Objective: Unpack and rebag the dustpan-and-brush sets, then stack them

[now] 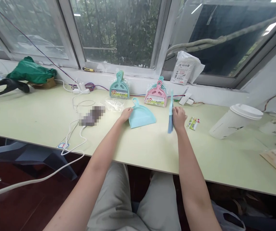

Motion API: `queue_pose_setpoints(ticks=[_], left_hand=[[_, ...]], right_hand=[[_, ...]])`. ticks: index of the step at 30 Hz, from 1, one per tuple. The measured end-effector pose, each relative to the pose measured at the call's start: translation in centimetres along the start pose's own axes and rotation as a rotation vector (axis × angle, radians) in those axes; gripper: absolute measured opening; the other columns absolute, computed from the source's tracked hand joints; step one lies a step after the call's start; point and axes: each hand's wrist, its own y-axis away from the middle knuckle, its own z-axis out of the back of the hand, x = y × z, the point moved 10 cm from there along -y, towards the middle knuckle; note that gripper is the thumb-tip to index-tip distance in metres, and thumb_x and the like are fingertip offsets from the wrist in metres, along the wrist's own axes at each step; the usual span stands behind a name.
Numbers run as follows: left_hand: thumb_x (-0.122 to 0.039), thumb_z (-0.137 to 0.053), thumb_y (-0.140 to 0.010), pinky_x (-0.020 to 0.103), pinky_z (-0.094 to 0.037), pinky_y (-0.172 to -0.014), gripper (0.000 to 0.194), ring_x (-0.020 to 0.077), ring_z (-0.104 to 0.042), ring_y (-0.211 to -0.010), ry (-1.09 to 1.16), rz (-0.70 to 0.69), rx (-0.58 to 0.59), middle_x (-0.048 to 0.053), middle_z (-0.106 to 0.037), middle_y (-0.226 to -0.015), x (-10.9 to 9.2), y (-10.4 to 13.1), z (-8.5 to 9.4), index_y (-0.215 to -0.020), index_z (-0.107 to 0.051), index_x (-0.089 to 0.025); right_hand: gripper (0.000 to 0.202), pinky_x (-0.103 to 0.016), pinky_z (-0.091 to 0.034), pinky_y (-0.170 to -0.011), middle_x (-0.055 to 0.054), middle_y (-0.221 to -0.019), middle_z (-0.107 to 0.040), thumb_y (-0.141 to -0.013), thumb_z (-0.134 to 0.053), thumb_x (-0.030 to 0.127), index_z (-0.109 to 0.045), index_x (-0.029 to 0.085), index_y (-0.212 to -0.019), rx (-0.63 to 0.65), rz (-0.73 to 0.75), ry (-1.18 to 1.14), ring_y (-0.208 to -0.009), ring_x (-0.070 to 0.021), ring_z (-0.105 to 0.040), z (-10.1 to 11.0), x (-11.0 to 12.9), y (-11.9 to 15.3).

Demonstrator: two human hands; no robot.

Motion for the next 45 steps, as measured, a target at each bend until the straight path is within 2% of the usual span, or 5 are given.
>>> queue_pose_setpoints(ticks=[9,20,28,36,45], left_hand=[[-0.044,-0.044,-0.087,0.030,-0.034,-0.065,0.041,0.0215,-0.056,-0.070,-0.442,-0.034,0.068,0.008,-0.058,-0.065,-1.3,1.2,0.8,-0.054,-0.050,-0.019],[-0.041,-0.047,-0.085,0.031,-0.037,-0.068,0.034,0.0249,-0.058,-0.080,-0.589,-0.077,-0.028,0.013,-0.064,-0.077,-2.1,1.7,1.3,-0.064,-0.062,-0.019],[-0.029,-0.046,-0.084,0.032,-0.036,-0.071,0.033,0.0252,-0.058,-0.080,-0.582,-0.119,-0.021,0.011,-0.060,-0.066,-3.6,2.1,-0.2,-0.054,-0.056,-0.019],[-0.035,-0.050,-0.086,0.029,-0.040,-0.074,0.028,0.0201,-0.056,-0.075,-0.354,-0.515,0.297,0.006,-0.061,-0.074,-9.3,5.8,-8.0,-0.065,-0.062,-0.021],[-0.026,-0.063,-0.080,0.039,-0.033,-0.093,0.043,0.0280,-0.045,-0.114,-0.723,-0.824,0.105,0.012,-0.053,-0.124,-11.5,7.1,-6.2,-0.122,-0.055,-0.022]], right_hand=[[0.031,-0.048,-0.027,-0.086,-0.020,-0.103,-0.061,-0.089,-0.039,0.025,-0.066,0.012,-0.100,0.169,0.120,0.633,-0.099,-0.0308,-0.049,-3.8,-1.1,2.6],[0.027,-0.049,-0.026,-0.087,-0.015,-0.099,-0.065,-0.075,-0.059,0.038,-0.071,0.017,-0.085,0.318,-0.041,0.588,-0.100,-0.0331,-0.052,-4.9,-2.5,2.7],[0.026,-0.044,-0.028,-0.088,-0.010,-0.107,-0.065,-0.077,-0.054,0.037,-0.067,0.020,-0.092,0.174,-0.105,0.336,-0.103,-0.0284,-0.053,-3.6,-1.0,2.2],[0.022,-0.041,-0.028,-0.088,-0.007,-0.112,-0.067,-0.084,-0.055,0.033,-0.071,0.025,-0.097,0.323,0.064,0.315,-0.108,-0.0265,-0.051,-7.0,1.1,3.5],[0.020,-0.038,-0.027,-0.087,0.000,-0.115,-0.067,-0.085,-0.057,0.037,-0.072,0.033,-0.097,0.387,0.121,0.233,-0.110,-0.0236,-0.051,-7.6,1.4,3.2]])
